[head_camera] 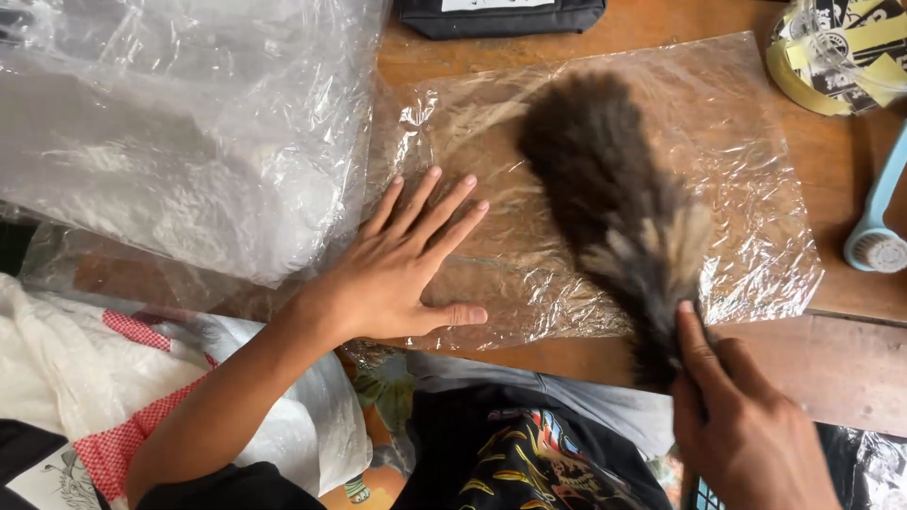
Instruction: The person attaches a cartoon bear keychain to a black pouch, then places the pouch inside a clear plastic bag. They use a feather duster to wipe the surface of the plastic bag before sealing it.
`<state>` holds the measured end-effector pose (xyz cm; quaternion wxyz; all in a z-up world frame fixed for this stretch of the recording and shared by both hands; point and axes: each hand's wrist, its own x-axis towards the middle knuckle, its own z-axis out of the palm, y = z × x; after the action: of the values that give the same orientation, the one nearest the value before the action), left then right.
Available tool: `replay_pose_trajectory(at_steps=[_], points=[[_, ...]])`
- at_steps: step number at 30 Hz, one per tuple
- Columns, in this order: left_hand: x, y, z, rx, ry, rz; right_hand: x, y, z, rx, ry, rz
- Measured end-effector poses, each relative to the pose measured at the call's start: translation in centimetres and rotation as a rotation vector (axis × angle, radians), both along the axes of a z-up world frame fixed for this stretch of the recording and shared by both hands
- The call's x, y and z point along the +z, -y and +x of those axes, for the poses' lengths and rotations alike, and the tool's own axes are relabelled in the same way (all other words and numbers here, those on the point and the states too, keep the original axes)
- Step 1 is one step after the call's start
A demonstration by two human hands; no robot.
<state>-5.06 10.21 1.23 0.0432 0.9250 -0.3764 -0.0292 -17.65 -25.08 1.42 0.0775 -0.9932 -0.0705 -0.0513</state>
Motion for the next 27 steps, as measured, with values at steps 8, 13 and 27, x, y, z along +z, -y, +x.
replay_pose_trajectory(at_steps=[8, 13, 27], points=[[-0.3, -0.4, 0.2, -0.021, 0.001, 0.033, -1.2, 4.8, -0.2, -0.212, 0.097, -0.304], [0.1, 0.0, 0.1, 0.000, 0.009, 0.017, 0.1, 1.5, -0.9, -0.039, 0.159, 0.076], [-0.2, 0.0, 0.0, 0.002, 0.089, 0.010, 0.1, 2.6, -0.6, -0.132, -0.131, -0.106]])
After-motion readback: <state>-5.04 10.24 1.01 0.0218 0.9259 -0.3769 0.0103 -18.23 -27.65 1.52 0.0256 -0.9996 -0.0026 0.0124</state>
